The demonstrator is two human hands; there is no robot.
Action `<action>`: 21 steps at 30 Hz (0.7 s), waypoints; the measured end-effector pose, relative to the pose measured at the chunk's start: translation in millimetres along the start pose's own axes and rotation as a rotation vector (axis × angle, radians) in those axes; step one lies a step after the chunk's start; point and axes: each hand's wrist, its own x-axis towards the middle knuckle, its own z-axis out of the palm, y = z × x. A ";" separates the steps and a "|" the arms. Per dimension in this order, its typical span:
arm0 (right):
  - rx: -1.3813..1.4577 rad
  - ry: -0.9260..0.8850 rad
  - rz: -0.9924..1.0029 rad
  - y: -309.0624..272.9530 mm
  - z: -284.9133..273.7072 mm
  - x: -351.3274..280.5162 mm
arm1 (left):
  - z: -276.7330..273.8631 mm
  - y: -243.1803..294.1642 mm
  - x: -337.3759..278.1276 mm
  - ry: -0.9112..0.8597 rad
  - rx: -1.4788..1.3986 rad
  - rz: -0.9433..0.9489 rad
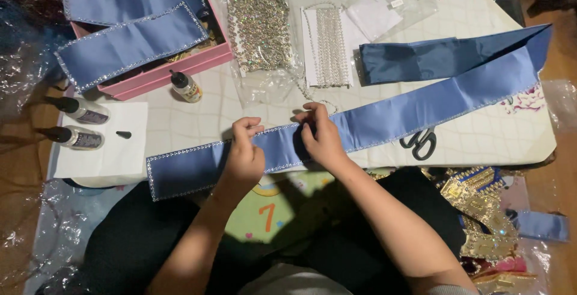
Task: Applying glue and rhinestone trim to a blue satin ribbon to create a decorative sash.
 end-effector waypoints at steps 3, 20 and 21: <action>-0.032 0.006 -0.008 0.0 0.3 1.3 | -5.8 -3.8 0.7 -0.020 0.004 -0.041; -0.294 0.036 -0.248 -3.1 7.4 3.4 | -9.2 -29.9 -13.4 0.023 0.632 0.173; -0.266 0.024 -0.279 -2.7 12.4 3.4 | -6.9 -30.7 -12.8 0.018 0.690 0.166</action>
